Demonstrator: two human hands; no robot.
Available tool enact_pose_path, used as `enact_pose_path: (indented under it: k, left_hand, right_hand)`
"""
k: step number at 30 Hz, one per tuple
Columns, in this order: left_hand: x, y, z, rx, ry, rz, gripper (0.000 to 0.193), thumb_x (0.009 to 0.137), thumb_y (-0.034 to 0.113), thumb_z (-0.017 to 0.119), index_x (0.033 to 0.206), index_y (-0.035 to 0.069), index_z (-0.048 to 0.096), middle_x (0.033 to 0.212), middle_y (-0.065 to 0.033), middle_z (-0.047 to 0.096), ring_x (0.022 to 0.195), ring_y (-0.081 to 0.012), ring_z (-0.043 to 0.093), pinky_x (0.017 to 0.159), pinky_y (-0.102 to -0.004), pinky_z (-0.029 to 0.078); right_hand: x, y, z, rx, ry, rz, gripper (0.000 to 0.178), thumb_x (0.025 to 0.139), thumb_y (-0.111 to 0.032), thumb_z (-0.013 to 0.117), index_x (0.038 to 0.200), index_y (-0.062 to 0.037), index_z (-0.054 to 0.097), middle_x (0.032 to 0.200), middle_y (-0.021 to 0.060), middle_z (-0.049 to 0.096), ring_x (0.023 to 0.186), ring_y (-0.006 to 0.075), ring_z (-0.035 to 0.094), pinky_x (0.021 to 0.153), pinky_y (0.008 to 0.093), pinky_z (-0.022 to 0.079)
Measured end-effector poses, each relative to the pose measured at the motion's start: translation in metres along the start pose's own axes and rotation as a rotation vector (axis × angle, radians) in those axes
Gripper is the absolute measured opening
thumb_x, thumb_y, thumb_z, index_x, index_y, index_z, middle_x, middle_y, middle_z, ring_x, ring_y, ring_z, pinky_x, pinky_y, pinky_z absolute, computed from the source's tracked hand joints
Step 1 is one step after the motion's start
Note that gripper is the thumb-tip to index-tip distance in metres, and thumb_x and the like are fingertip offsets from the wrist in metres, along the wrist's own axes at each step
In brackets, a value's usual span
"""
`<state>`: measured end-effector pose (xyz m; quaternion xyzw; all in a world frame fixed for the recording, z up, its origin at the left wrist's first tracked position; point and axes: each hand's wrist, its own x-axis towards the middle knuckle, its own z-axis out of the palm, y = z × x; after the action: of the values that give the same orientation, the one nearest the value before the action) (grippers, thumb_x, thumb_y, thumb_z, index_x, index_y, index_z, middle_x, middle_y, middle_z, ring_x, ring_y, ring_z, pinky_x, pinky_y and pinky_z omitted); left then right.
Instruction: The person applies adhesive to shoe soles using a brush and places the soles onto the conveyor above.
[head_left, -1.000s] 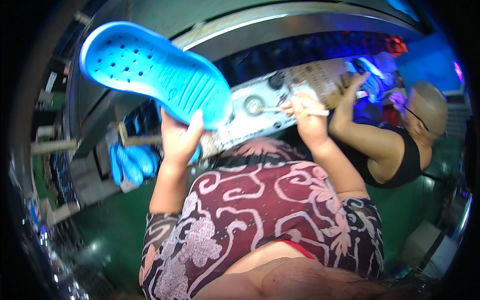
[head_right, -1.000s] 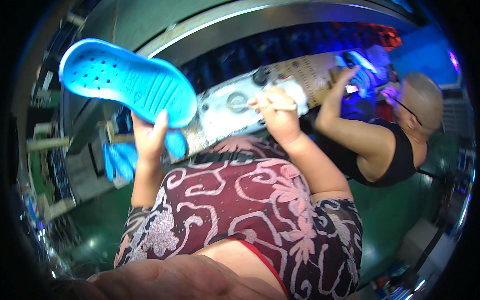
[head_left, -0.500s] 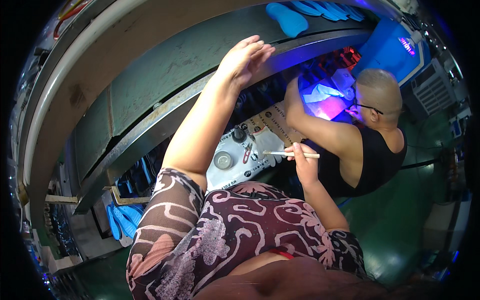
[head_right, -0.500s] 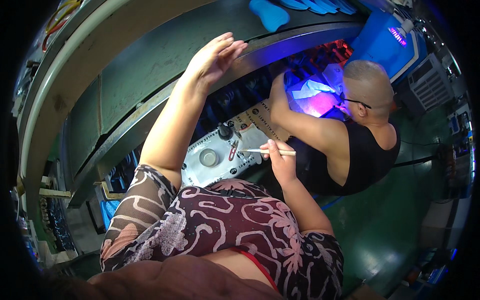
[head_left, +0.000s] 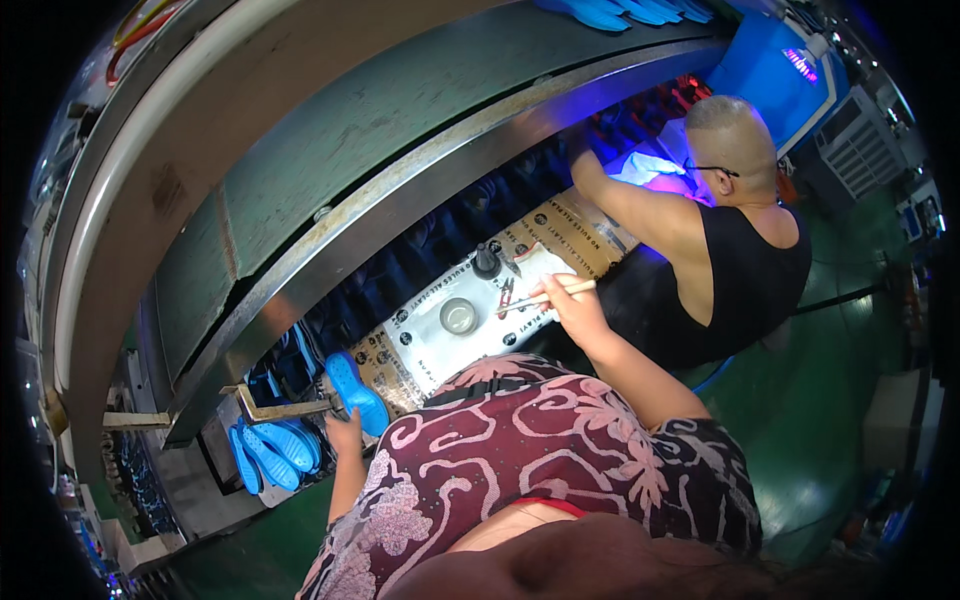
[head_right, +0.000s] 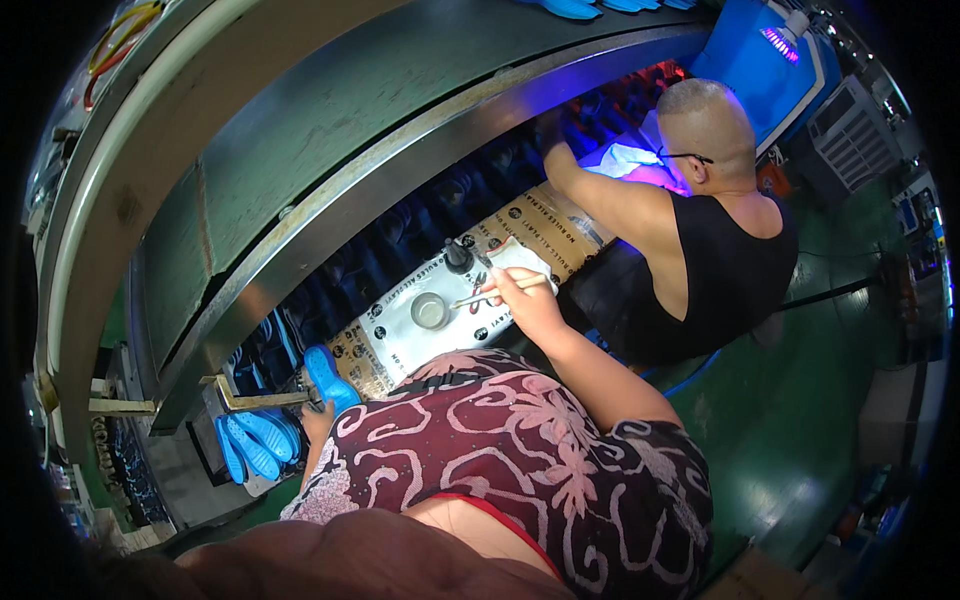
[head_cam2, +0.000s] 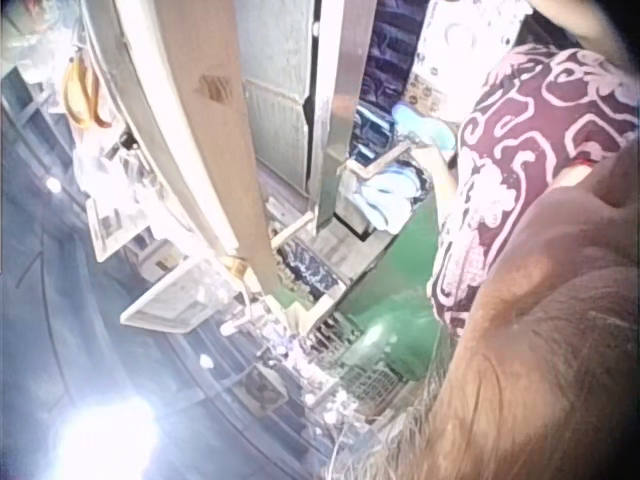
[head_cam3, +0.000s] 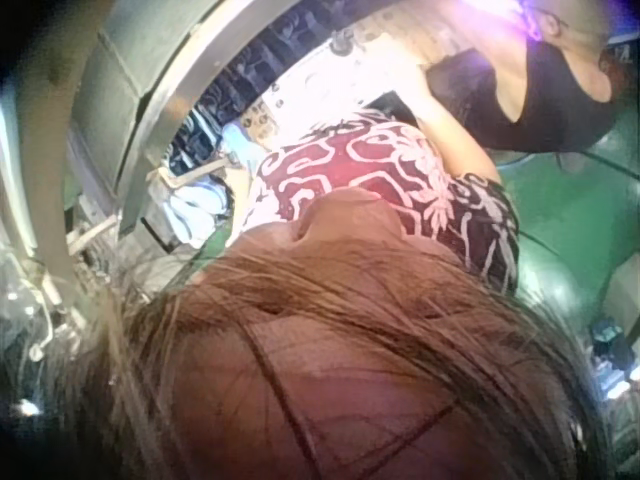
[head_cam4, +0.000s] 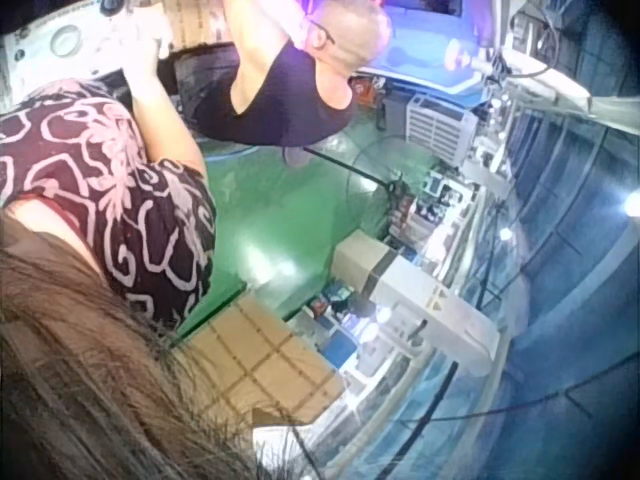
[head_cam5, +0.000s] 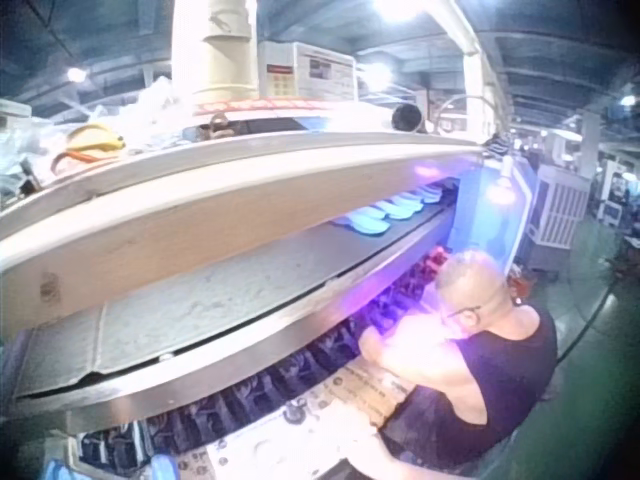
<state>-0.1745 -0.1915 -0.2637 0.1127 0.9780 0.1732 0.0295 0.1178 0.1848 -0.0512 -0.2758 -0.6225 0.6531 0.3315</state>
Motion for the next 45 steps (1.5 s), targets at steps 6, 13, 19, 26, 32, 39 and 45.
enact_pose_path:
  k: [6, 13, 19, 26, 32, 39, 45]
  left_hand:
    - [-0.022, -0.020, 0.061, -0.557, -0.257, -0.087, 0.081, 0.071, 0.022, 0.072, 0.133, 0.000, 0.026, 0.106, -0.0205, 0.055, 0.090, -0.0304, 0.059, 0.072, -0.0375, 0.049]
    - [-0.037, -0.018, -0.006, -1.657, -0.670, -0.605, 0.014, 0.089, 0.024, 0.049, 0.086, 0.010, 0.050, 0.063, -0.0045, 0.052, 0.049, -0.0140, 0.050, 0.043, -0.0228, 0.042]
    - [-0.132, 0.085, -0.116, -1.265, -0.018, -0.270, 0.028, 0.087, 0.011, 0.049, 0.112, -0.001, 0.045, 0.088, -0.0101, 0.061, 0.061, -0.0144, 0.058, 0.048, -0.0231, 0.046]
    - [-0.130, 0.143, -0.126, -1.193, 0.026, -0.026, 0.027, 0.084, 0.007, 0.053, 0.105, -0.007, 0.047, 0.089, -0.0141, 0.061, 0.064, -0.0173, 0.062, 0.060, -0.0291, 0.051]
    - [-0.105, 0.179, -0.138, -1.081, 0.056, 0.169, 0.027, 0.081, 0.010, 0.058, 0.104, -0.004, 0.051, 0.089, -0.0129, 0.063, 0.078, -0.0183, 0.062, 0.072, -0.0289, 0.048]
    - [-0.105, 0.216, -0.153, -1.141, -0.033, 0.273, 0.031, 0.080, 0.007, 0.059, 0.107, -0.004, 0.050, 0.095, -0.0115, 0.061, 0.085, -0.0148, 0.058, 0.076, -0.0282, 0.046]
    - [-0.099, 0.216, -0.146, -1.078, 0.014, 0.441, 0.029, 0.078, 0.007, 0.061, 0.103, -0.003, 0.052, 0.090, -0.0116, 0.062, 0.081, -0.0150, 0.059, 0.073, -0.0280, 0.047]
  right_hand:
    - [0.005, 0.000, 0.019, -0.052, -0.139, 0.002, 0.028, 0.091, -0.020, 0.051, 0.079, 0.0020, 0.065, 0.067, 0.0048, 0.061, 0.057, 0.0085, 0.053, 0.054, 0.0213, 0.043]
    - [0.002, 0.008, 0.022, -0.127, -0.225, 0.022, 0.027, 0.092, -0.018, 0.047, 0.083, 0.0022, 0.062, 0.077, 0.0070, 0.063, 0.064, 0.0105, 0.053, 0.062, 0.0233, 0.044]
    - [0.004, 0.009, 0.030, -0.135, -0.159, 0.097, 0.033, 0.093, -0.024, 0.047, 0.079, 0.0022, 0.061, 0.075, 0.0082, 0.060, 0.065, 0.0112, 0.052, 0.064, 0.0241, 0.042]
    - [0.009, 0.002, 0.054, 0.024, -0.328, 0.013, 0.031, 0.093, -0.019, 0.046, 0.079, 0.0041, 0.062, 0.074, 0.0099, 0.061, 0.064, 0.0129, 0.054, 0.063, 0.0249, 0.043]
    - [0.008, -0.037, 0.091, -0.141, -0.564, -0.322, 0.025, 0.088, -0.013, 0.051, 0.074, 0.0033, 0.064, 0.069, 0.0093, 0.061, 0.064, 0.0155, 0.054, 0.063, 0.0270, 0.042]
    - [0.006, -0.045, 0.094, -0.375, -0.650, -0.561, 0.020, 0.086, -0.015, 0.053, 0.072, -0.0043, 0.064, 0.065, 0.0037, 0.061, 0.069, 0.0174, 0.056, 0.088, 0.0379, 0.036]
    - [0.009, -0.046, 0.095, -0.478, -0.621, -0.657, 0.015, 0.081, -0.010, 0.057, 0.068, -0.0062, 0.064, 0.062, 0.0041, 0.059, 0.062, 0.0197, 0.053, 0.075, 0.0354, 0.037]
